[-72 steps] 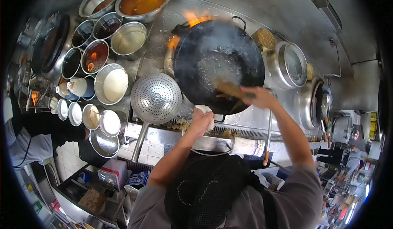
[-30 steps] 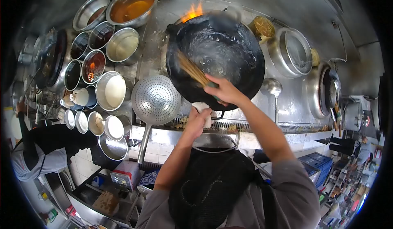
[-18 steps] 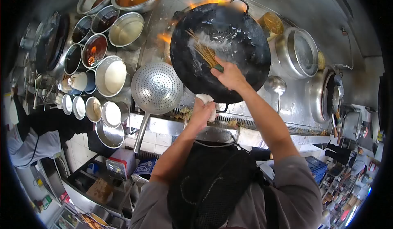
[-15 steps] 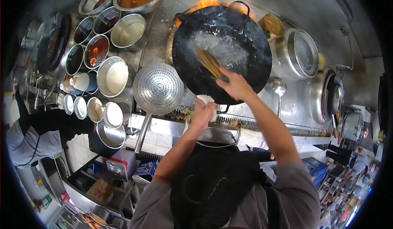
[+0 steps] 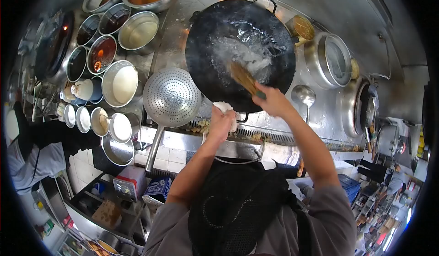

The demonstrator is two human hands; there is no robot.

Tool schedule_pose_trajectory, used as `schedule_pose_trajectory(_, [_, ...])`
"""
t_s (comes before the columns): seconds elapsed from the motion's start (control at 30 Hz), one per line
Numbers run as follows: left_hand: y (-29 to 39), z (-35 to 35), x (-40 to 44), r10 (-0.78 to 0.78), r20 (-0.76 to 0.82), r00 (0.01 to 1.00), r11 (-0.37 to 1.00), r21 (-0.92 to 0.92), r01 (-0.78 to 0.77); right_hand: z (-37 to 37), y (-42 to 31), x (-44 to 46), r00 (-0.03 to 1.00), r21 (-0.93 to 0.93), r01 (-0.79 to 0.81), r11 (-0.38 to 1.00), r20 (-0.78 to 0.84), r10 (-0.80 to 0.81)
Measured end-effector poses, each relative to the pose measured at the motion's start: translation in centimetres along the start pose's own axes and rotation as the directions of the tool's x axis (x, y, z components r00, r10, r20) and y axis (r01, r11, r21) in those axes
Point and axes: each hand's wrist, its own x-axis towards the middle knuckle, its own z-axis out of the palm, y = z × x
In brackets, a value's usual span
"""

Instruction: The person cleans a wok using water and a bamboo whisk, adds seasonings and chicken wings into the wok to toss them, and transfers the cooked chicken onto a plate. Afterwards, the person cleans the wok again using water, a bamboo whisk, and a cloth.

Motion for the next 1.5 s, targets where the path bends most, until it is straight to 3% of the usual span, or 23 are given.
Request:
schedule_pose_trajectory(0.03, [-0.8,-0.4,0.3,0.04,0.016,0.999,0.999,0.029,-0.041,-0.5,0.7,-1.7,0.992,-0.062,0.029,0.998,0.123,-0.021])
schedule_pose_trajectory(0.1, [-0.5,-0.3,0.2,0.081,0.029,0.996,0.995,0.05,-0.083,-1.9,4.0,-3.8,0.988,-0.174,0.106,0.979,0.127,-0.084])
schedule_pose_trajectory(0.13, [0.8,0.5,-0.5,0.03,0.009,1.0,1.0,-0.008,-0.03,-2.6,5.0,-3.9,0.978,-0.285,0.191,0.939,0.142,-0.156])
schedule_pose_trajectory(0.17, [1.6,1.0,-1.4,-0.032,-0.006,0.999,0.998,-0.062,0.032,-2.0,6.3,-1.0,0.956,-0.286,0.289,0.913,0.048,-0.288])
schedule_pose_trajectory(0.23, [2.4,1.4,-1.9,-0.096,-0.02,0.995,0.992,-0.079,0.094,-1.9,1.4,3.2,0.996,-0.235,0.057,0.97,-0.052,-0.071])
schedule_pose_trajectory(0.37, [2.6,0.0,-0.8,-0.128,-0.01,0.992,0.99,-0.059,0.127,1.0,0.2,3.5,0.987,-0.083,0.023,0.996,-0.154,-0.036])
schedule_pose_trajectory(0.47, [3.7,0.6,-1.8,-0.108,-0.029,0.994,0.99,-0.094,0.105,1.7,0.9,-0.4,0.999,0.082,-0.01,0.997,-0.03,0.013])
schedule_pose_trajectory(0.53, [4.2,0.8,-2.1,-0.092,-0.025,0.995,0.992,-0.085,0.09,-0.6,4.1,-3.1,0.967,-0.048,0.213,0.976,0.151,-0.204])
schedule_pose_trajectory(0.57, [4.6,1.1,-2.4,-0.134,-0.037,0.99,0.987,-0.093,0.13,-1.6,5.6,-2.7,0.968,-0.047,0.212,0.976,0.146,-0.204])
schedule_pose_trajectory(0.63, [4.6,1.2,-2.4,-0.172,-0.054,0.984,0.981,-0.106,0.165,-4.0,7.6,0.1,0.955,-0.216,0.267,0.939,0.19,-0.227])
schedule_pose_trajectory(0.7, [3.6,1.1,-2.3,-0.289,-0.014,0.957,0.95,-0.127,0.285,-4.5,0.9,2.7,0.995,-0.071,-0.013,0.997,0.093,0.02])
schedule_pose_trajectory(0.77, [3.7,1.3,-1.9,-0.228,-0.022,0.973,0.969,-0.1,0.225,-1.4,-1.7,4.0,0.999,0.09,-0.039,0.995,-0.033,0.043])
schedule_pose_trajectory(0.8, [3.5,1.1,-2.2,-0.195,-0.026,0.98,0.979,-0.061,0.193,1.3,-0.9,4.5,0.988,0.031,0.045,0.998,-0.152,-0.04])
schedule_pose_trajectory(0.83, [3.2,1.0,-2.5,-0.205,-0.026,0.978,0.978,-0.053,0.203,2.0,-0.4,3.4,0.989,0.041,0.037,0.998,-0.148,-0.031])
schedule_pose_trajectory(0.97, [3.2,0.9,-2.0,-0.095,-0.034,0.995,0.991,-0.102,0.091,-0.7,2.7,-2.3,0.986,-0.1,0.107,0.989,0.138,-0.093])
schedule_pose_trajectory(1.03, [3.5,0.9,-2.1,-0.087,-0.04,0.995,0.99,-0.117,0.082,-3.3,8.4,-2.1,0.966,-0.236,0.223,0.946,0.184,-0.182])
schedule_pose_trajectory(1.1, [4.4,0.8,-2.3,-0.219,0.039,0.975,0.973,-0.067,0.221,-6.3,7.2,0.5,0.997,-0.383,0.077,0.921,0.043,-0.065])
schedule_pose_trajectory(1.17, [4.3,0.6,-2.4,-0.236,0.016,0.972,0.97,-0.054,0.237,-5.5,4.0,4.9,0.995,-0.213,0.02,0.977,-0.093,-0.04])
schedule_pose_trajectory(1.23, [4.3,0.6,-2.1,-0.251,-0.004,0.968,0.968,-0.031,0.251,-2.5,1.5,7.0,0.989,0.094,0.032,0.995,-0.147,-0.018])
schedule_pose_trajectory(1.3, [4.1,0.8,-1.9,-0.262,-0.045,0.964,0.965,-0.03,0.261,-0.2,-1.9,5.3,0.994,0.361,-0.09,0.928,-0.021,0.105])
schedule_pose_trajectory(1.37, [3.7,0.8,-2.0,-0.243,-0.04,0.969,0.97,-0.036,0.242,2.8,-1.0,3.9,0.995,0.192,0.063,0.979,-0.094,-0.046])
schedule_pose_trajectory(1.4, [3.5,0.7,-2.2,-0.229,-0.044,0.972,0.973,-0.045,0.227,4.0,0.8,2.8,0.961,-0.106,0.213,0.971,-0.156,-0.228])
schedule_pose_trajectory(1.5, [3.3,0.5,-2.4,-0.119,0.003,0.993,0.992,-0.046,0.119,1.4,4.6,-2.5,0.997,-0.419,0.004,0.908,-0.067,-0.036])
